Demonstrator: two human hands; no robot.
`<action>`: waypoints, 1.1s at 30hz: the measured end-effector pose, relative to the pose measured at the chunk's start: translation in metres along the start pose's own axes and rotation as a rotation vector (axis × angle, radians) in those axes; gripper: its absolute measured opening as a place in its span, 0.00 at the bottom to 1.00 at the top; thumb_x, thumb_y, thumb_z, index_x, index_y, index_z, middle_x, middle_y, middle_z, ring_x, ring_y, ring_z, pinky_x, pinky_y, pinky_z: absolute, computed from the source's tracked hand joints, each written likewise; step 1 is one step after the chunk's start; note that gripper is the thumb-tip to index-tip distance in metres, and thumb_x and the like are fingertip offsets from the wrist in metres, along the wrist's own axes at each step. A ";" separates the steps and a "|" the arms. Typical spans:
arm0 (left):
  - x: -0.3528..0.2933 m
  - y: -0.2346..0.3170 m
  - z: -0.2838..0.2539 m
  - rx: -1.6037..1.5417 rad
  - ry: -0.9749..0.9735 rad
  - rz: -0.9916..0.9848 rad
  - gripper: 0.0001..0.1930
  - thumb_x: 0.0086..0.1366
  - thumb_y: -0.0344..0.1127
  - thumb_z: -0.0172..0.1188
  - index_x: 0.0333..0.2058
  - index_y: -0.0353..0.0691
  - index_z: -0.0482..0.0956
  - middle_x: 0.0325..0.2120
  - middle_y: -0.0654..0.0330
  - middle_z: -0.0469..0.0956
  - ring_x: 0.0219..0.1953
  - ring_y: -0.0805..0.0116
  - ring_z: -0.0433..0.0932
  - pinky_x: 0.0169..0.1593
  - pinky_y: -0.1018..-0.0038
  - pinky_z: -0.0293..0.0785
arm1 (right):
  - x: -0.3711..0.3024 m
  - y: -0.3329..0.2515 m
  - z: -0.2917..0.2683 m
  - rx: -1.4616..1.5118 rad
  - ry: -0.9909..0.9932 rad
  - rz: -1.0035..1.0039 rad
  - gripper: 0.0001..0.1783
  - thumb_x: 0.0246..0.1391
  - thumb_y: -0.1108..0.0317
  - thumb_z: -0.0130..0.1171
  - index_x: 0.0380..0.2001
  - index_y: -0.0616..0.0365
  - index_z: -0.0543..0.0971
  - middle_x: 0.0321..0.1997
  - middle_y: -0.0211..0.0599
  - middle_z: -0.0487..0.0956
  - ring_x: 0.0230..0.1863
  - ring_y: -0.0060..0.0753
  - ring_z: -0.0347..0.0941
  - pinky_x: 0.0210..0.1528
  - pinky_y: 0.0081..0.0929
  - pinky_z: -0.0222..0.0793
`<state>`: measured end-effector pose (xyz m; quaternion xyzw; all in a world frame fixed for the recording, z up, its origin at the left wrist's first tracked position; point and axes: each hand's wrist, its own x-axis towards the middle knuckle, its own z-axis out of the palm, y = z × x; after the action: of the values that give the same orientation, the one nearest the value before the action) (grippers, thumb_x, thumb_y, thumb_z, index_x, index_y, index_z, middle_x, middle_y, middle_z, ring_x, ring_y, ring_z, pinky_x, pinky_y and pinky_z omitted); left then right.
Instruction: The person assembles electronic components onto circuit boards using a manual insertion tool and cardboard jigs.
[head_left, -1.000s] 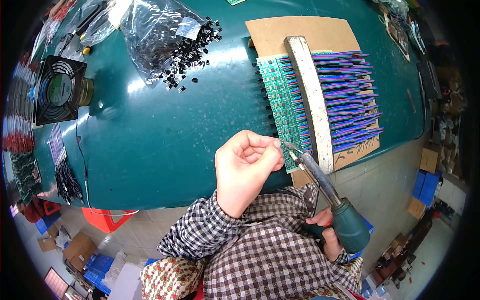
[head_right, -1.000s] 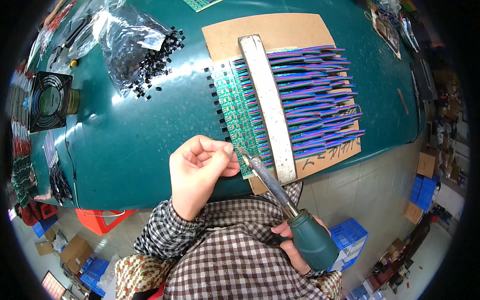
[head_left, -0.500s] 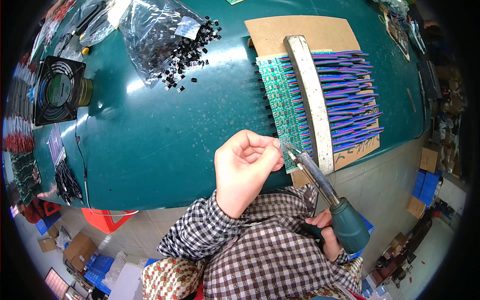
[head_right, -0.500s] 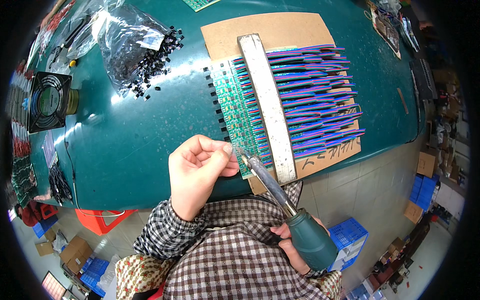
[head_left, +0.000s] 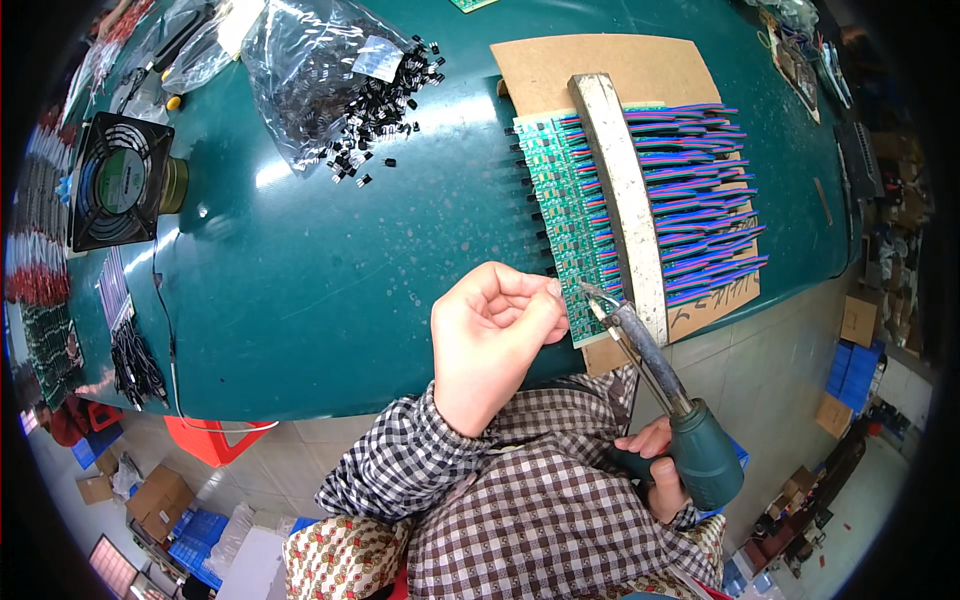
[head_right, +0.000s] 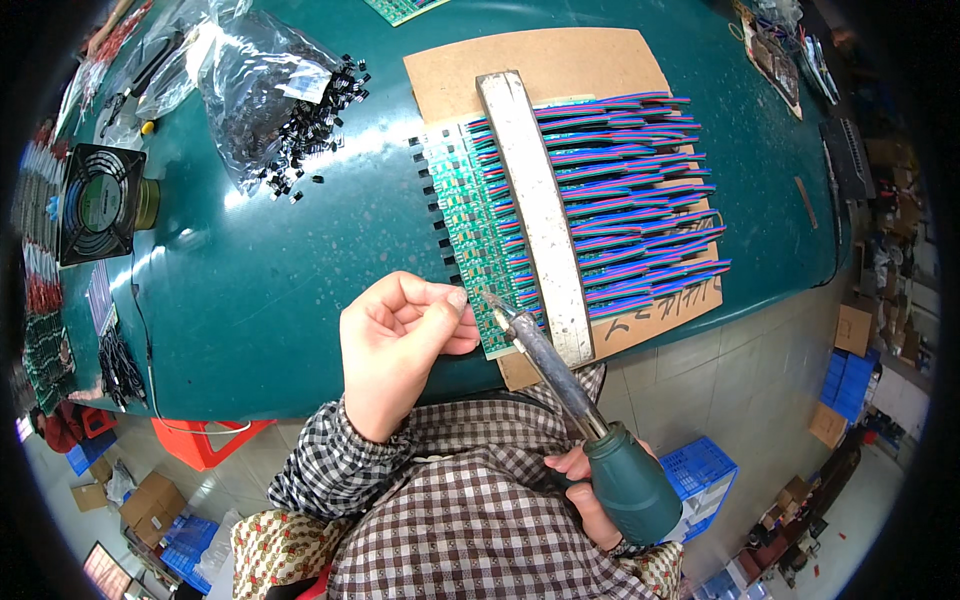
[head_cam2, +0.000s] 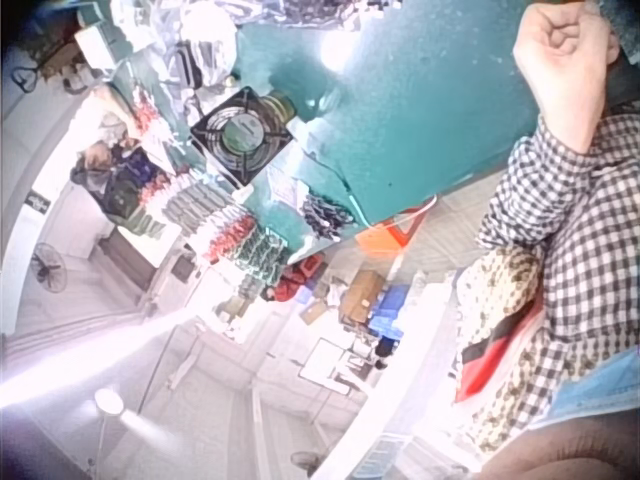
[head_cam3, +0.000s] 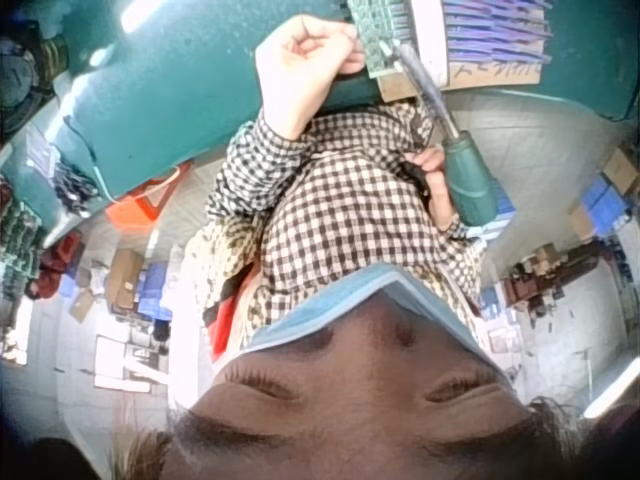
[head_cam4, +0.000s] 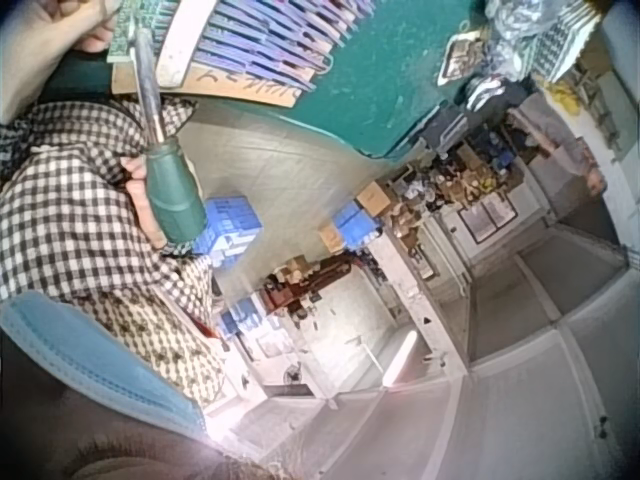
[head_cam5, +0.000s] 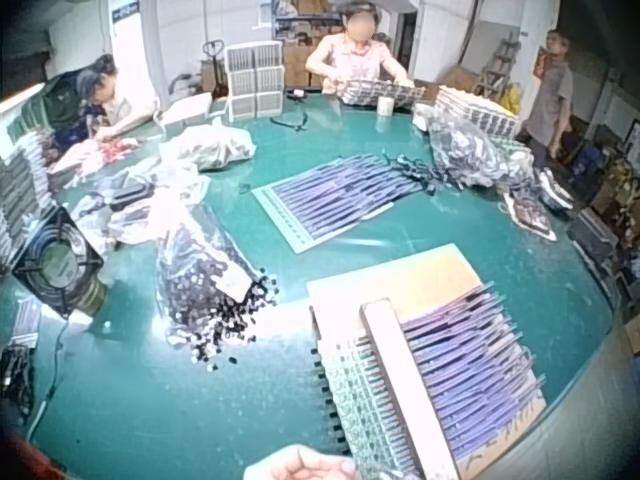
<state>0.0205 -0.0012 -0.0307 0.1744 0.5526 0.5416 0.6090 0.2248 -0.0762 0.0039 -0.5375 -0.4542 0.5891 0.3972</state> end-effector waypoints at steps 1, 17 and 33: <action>0.000 0.000 0.000 0.004 0.000 -0.004 0.05 0.57 0.27 0.54 0.28 0.29 0.71 0.23 0.55 0.76 0.24 0.72 0.76 0.29 0.79 0.76 | 0.000 0.000 0.000 -0.001 0.000 -0.001 0.19 0.48 0.57 0.53 0.27 0.66 0.66 0.25 0.41 0.66 0.28 0.33 0.67 0.35 0.35 0.73; -0.001 0.003 0.001 -0.041 0.008 -0.048 0.04 0.55 0.23 0.55 0.28 0.28 0.71 0.23 0.57 0.75 0.24 0.75 0.75 0.31 0.82 0.75 | 0.001 0.005 -0.008 0.097 -0.034 0.077 0.13 0.36 0.82 0.56 0.30 0.68 0.67 0.25 0.41 0.70 0.29 0.35 0.71 0.38 0.42 0.73; 0.001 0.005 0.004 -0.023 0.005 -0.051 0.04 0.55 0.24 0.54 0.28 0.28 0.71 0.23 0.56 0.75 0.25 0.74 0.75 0.31 0.81 0.75 | 0.004 0.001 -0.004 0.090 -0.030 -0.064 0.20 0.49 0.57 0.53 0.31 0.68 0.66 0.27 0.41 0.66 0.30 0.32 0.67 0.36 0.35 0.74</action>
<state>0.0213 0.0025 -0.0261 0.1518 0.5521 0.5329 0.6230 0.2288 -0.0723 0.0023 -0.4952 -0.4500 0.6042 0.4327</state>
